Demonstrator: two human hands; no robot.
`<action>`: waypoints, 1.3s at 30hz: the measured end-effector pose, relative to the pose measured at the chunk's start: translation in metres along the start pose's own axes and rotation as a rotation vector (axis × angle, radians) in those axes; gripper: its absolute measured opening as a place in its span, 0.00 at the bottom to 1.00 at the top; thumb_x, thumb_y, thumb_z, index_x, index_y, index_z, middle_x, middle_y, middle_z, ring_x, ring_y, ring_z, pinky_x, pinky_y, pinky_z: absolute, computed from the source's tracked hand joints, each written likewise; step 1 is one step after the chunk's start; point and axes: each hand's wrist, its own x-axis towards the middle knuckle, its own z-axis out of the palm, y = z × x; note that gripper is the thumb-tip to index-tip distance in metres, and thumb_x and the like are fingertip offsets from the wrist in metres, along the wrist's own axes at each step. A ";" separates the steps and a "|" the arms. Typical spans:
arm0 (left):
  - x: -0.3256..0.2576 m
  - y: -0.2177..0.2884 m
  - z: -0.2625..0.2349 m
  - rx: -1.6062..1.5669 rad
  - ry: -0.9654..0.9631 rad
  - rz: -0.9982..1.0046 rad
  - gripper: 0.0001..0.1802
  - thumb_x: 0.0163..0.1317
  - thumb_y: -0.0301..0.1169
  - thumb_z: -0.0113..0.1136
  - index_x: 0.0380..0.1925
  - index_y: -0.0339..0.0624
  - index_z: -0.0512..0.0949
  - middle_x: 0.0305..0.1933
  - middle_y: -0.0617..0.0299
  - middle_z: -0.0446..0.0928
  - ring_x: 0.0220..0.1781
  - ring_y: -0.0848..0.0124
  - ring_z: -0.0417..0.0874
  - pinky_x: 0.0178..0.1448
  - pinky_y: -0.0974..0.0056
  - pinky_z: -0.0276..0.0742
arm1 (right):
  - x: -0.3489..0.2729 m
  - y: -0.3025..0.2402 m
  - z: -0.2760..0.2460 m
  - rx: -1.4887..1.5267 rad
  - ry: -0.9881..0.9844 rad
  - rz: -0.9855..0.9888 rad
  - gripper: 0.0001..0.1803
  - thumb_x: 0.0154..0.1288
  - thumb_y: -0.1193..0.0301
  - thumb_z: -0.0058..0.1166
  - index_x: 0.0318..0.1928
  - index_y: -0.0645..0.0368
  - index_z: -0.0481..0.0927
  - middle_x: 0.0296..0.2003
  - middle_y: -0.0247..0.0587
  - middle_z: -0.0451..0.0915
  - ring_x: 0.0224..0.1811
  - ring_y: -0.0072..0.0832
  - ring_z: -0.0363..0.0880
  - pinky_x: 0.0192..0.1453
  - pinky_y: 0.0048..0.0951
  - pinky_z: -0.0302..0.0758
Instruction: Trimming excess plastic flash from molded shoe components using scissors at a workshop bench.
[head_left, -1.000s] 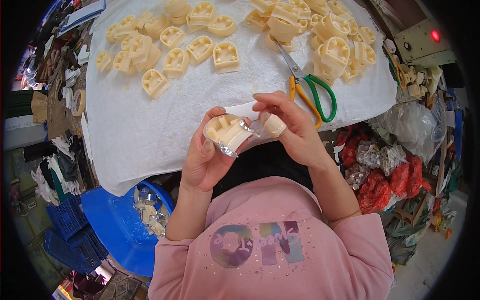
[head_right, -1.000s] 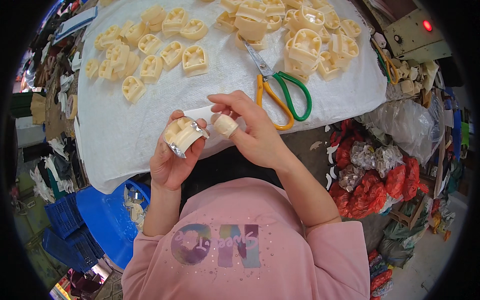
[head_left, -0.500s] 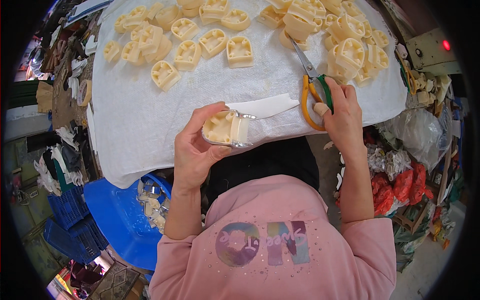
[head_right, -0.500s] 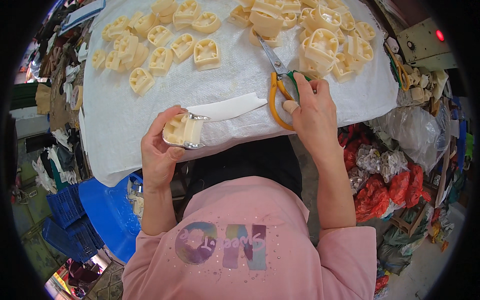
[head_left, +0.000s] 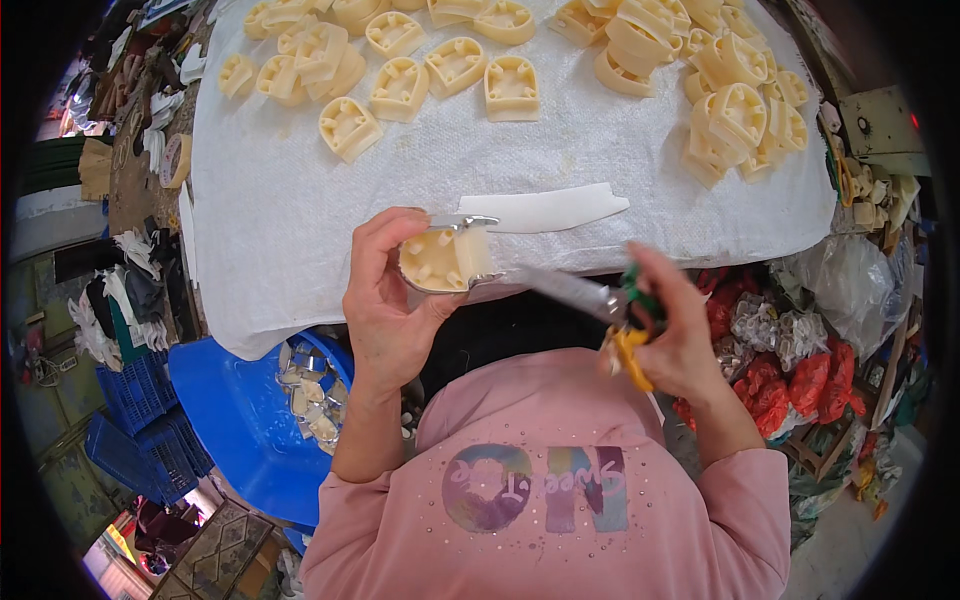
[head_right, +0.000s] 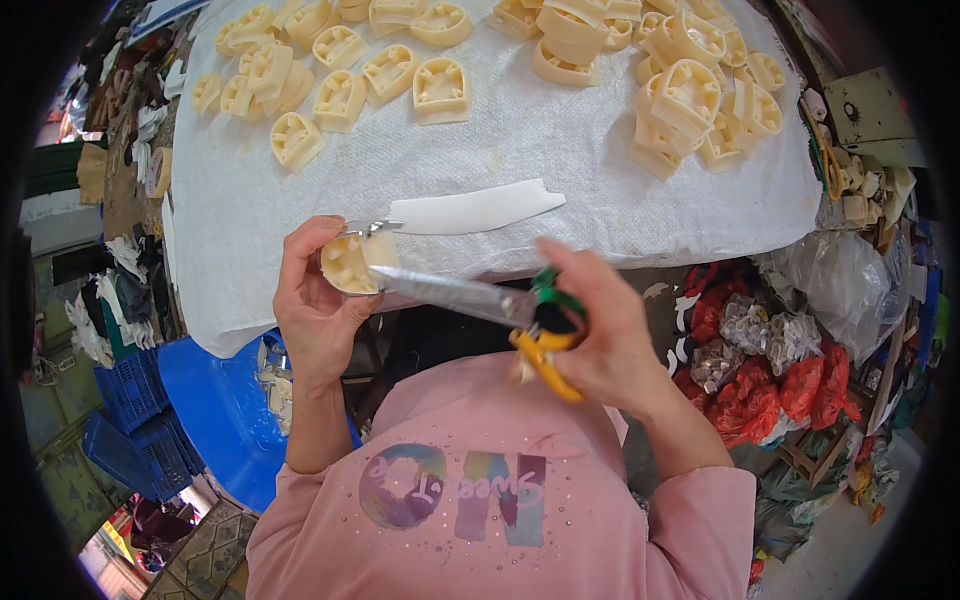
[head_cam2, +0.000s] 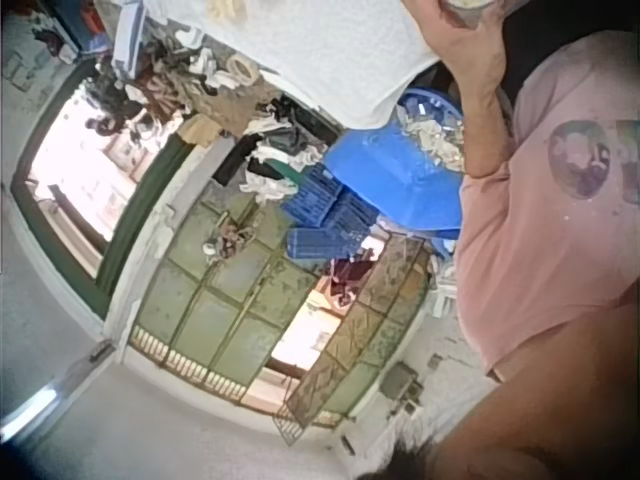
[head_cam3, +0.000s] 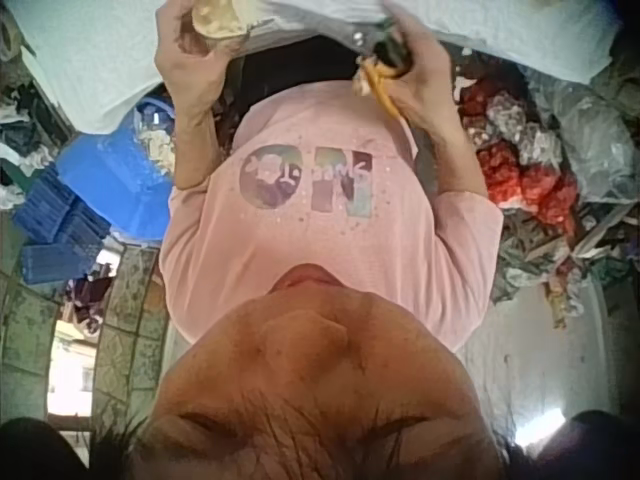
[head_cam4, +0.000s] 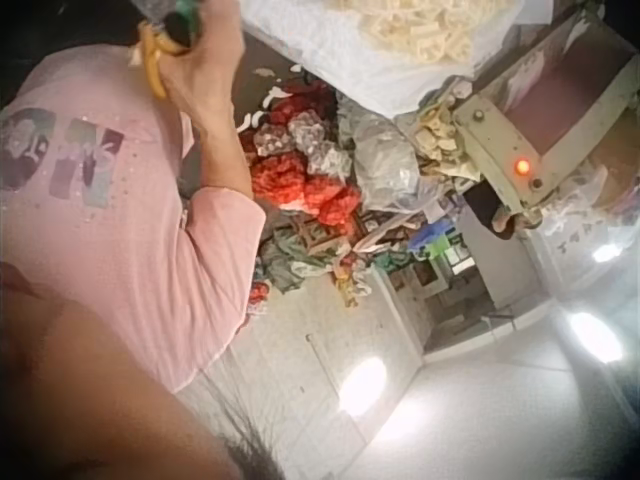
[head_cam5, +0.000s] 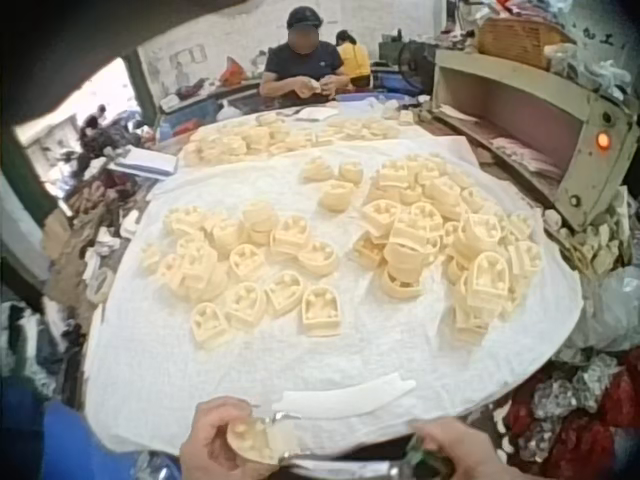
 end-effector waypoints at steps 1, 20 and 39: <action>-0.001 0.001 0.002 -0.014 0.046 0.006 0.35 0.45 0.32 0.75 0.52 0.37 0.68 0.55 0.55 0.66 0.58 0.67 0.69 0.61 0.64 0.66 | 0.005 -0.002 0.002 -0.040 -0.118 -0.061 0.38 0.46 0.73 0.67 0.60 0.55 0.66 0.33 0.42 0.67 0.33 0.34 0.69 0.37 0.29 0.69; -0.008 0.002 0.020 0.157 0.134 0.228 0.32 0.39 0.18 0.73 0.46 0.38 0.68 0.51 0.52 0.69 0.55 0.60 0.73 0.58 0.60 0.72 | 0.013 -0.009 0.009 0.097 -0.564 0.115 0.27 0.58 0.65 0.53 0.56 0.64 0.66 0.45 0.57 0.76 0.46 0.54 0.74 0.47 0.42 0.72; -0.008 0.006 0.015 0.047 0.180 0.044 0.33 0.40 0.21 0.74 0.49 0.36 0.68 0.52 0.53 0.69 0.54 0.65 0.73 0.59 0.63 0.69 | 0.005 0.004 0.012 0.116 -0.413 -0.008 0.22 0.58 0.67 0.54 0.53 0.60 0.70 0.36 0.52 0.77 0.38 0.50 0.77 0.39 0.40 0.73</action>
